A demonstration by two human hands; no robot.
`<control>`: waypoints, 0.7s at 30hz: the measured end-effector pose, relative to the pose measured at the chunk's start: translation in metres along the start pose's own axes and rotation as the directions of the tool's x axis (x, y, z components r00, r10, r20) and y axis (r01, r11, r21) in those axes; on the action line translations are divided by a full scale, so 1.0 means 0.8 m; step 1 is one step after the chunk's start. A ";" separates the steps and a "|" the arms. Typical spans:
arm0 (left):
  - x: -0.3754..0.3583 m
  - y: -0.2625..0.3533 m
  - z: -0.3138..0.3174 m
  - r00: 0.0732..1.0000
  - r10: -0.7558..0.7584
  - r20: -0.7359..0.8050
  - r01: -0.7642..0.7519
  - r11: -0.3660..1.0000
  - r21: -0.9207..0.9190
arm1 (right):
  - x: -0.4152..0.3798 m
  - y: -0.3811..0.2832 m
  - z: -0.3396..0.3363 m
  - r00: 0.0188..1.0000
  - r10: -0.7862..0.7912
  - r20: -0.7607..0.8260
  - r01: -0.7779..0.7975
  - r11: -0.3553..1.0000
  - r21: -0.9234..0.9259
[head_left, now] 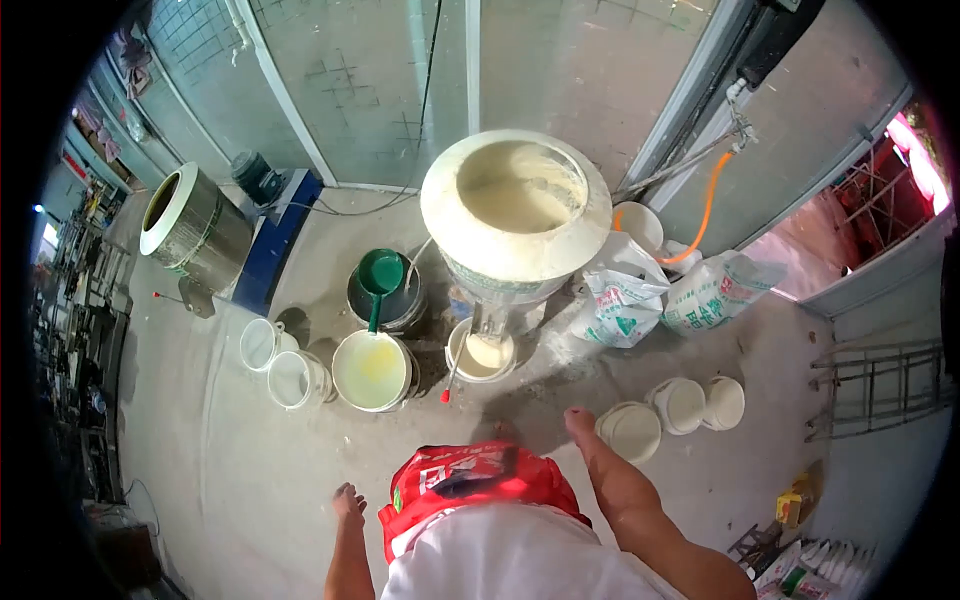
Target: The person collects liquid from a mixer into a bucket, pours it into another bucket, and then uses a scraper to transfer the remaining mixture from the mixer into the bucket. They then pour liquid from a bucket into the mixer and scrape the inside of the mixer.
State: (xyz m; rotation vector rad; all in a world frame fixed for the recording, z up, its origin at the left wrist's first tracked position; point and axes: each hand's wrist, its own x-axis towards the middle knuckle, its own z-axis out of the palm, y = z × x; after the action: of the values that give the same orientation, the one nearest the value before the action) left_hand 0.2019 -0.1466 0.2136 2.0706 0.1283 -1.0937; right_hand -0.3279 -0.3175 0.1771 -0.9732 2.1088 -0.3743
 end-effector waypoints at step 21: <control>-0.012 -0.008 0.038 0.999 -0.027 -0.021 0.025 0.997 -0.079 | 0.041 -0.047 -0.003 0.999 -0.015 0.028 0.016 0.998 -0.056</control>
State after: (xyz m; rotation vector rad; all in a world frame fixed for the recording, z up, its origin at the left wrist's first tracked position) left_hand 0.1730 -0.1605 0.2071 2.0162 0.2060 -1.0653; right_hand -0.3239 -0.3667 0.1819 -1.0223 2.0976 -0.3089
